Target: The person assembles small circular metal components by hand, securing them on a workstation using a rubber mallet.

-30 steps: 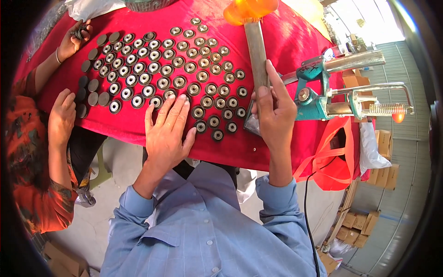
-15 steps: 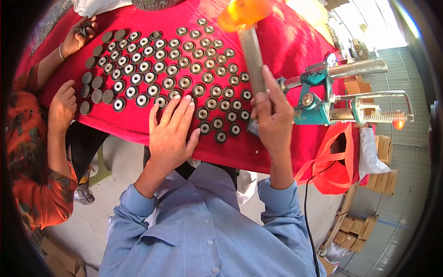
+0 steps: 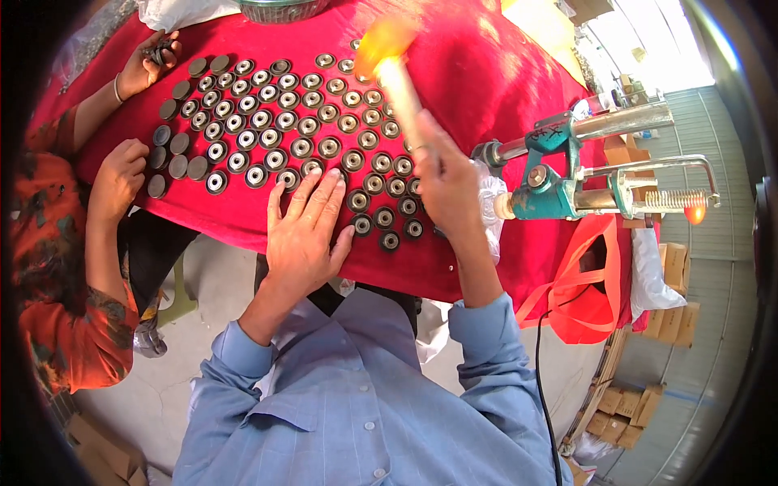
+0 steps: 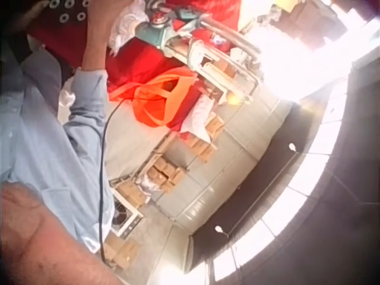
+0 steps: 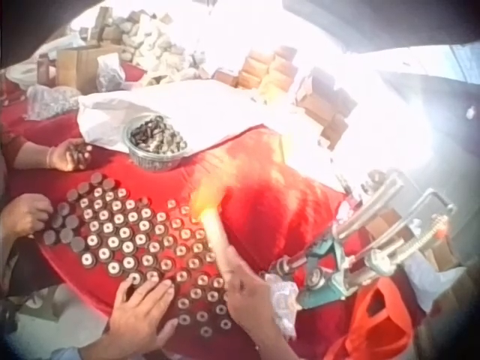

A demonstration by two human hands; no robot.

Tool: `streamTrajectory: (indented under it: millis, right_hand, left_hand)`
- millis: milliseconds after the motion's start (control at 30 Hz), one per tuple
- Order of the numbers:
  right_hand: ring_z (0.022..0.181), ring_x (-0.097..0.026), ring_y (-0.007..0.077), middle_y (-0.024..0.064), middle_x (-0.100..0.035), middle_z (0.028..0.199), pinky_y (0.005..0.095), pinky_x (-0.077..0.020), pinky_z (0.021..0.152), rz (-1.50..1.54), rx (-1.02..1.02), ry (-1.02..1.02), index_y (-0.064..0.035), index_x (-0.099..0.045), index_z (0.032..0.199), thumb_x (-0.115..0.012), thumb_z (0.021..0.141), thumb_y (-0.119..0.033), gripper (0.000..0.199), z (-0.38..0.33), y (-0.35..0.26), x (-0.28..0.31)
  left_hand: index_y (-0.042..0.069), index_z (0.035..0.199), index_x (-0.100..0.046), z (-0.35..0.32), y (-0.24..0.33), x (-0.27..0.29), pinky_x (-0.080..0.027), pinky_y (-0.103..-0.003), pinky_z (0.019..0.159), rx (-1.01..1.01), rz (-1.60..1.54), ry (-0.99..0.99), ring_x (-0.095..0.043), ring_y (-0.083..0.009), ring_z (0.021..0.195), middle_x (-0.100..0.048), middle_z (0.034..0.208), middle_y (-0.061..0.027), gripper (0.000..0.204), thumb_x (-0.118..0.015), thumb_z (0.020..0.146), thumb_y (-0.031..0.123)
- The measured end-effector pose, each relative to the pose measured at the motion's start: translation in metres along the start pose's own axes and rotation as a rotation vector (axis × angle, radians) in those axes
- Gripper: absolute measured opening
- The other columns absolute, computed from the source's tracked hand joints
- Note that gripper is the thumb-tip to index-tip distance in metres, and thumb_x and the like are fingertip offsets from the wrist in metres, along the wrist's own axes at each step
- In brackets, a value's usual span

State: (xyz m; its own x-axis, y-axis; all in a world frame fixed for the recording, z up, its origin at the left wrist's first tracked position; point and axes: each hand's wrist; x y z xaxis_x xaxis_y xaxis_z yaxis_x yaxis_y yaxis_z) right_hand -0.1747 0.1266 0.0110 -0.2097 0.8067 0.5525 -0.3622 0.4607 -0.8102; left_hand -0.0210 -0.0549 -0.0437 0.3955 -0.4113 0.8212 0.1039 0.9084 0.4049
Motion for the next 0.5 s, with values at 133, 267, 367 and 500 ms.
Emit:
streamTrajectory:
  millis: [133, 267, 367, 500]
  right_hand:
    - [0.104, -0.077, 0.0217, 0.0244, -0.075, 0.126, 0.0354, -0.0563, 0.090, -0.122, -0.061, -0.084, -0.0073, -0.062, 0.149, -0.059, 0.103, -0.006, 0.046, 0.007, -0.015, 0.003]
    - [0.073, -0.063, 0.0090, 0.0095, -0.072, 0.094, 0.0272, -0.0506, 0.068, 0.005, -0.055, -0.020, -0.0096, -0.058, 0.154, -0.059, 0.106, -0.009, 0.047, 0.024, -0.037, 0.014]
    - [0.058, -0.054, 0.0034, 0.0002, -0.065, 0.077, 0.0209, -0.0440, 0.050, 0.057, 0.029, 0.042, -0.0113, -0.055, 0.158, -0.059, 0.108, -0.012, 0.049, 0.040, -0.033, 0.011]
    - [0.056, -0.054, 0.0053, -0.0010, -0.064, 0.073, 0.0252, -0.0470, 0.052, -0.159, 0.008, 0.012, -0.0092, -0.055, 0.157, -0.059, 0.107, -0.012, 0.050, 0.055, 0.035, -0.001]
  left_hand:
    - [0.007, 0.149, -0.059, -0.002, -0.002, 0.001, -0.026, -0.057, 0.125, 0.020, -0.009, -0.025, -0.049, -0.0282, 0.148, -0.057, 0.158, -0.0072, 0.067, -0.077, 0.088, 0.027]
    - [0.006, 0.149, -0.059, -0.004, -0.003, 0.000, -0.025, -0.057, 0.125, 0.020, -0.012, -0.021, -0.049, -0.0285, 0.148, -0.057, 0.158, -0.0076, 0.067, -0.077, 0.088, 0.027]
    - [0.006, 0.149, -0.059, -0.004, -0.004, 0.001, -0.025, -0.058, 0.125, 0.027, -0.010, -0.027, -0.049, -0.0283, 0.149, -0.057, 0.158, -0.0081, 0.067, -0.077, 0.088, 0.027]
    - [0.006, 0.149, -0.059, 0.001, 0.001, 0.000, -0.025, -0.058, 0.126, -0.003, -0.021, -0.018, -0.049, -0.0280, 0.149, -0.057, 0.158, -0.0080, 0.067, -0.077, 0.088, 0.027]
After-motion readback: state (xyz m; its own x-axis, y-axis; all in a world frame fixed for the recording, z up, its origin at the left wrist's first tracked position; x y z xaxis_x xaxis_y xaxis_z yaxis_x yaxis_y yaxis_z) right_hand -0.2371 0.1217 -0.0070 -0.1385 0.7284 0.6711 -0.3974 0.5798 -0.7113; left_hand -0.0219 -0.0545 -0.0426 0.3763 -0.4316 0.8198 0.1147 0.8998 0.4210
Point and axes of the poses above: each hand's wrist, its own z-axis towards the middle knuckle, its own x-axis out of the back of the hand, y = z × x
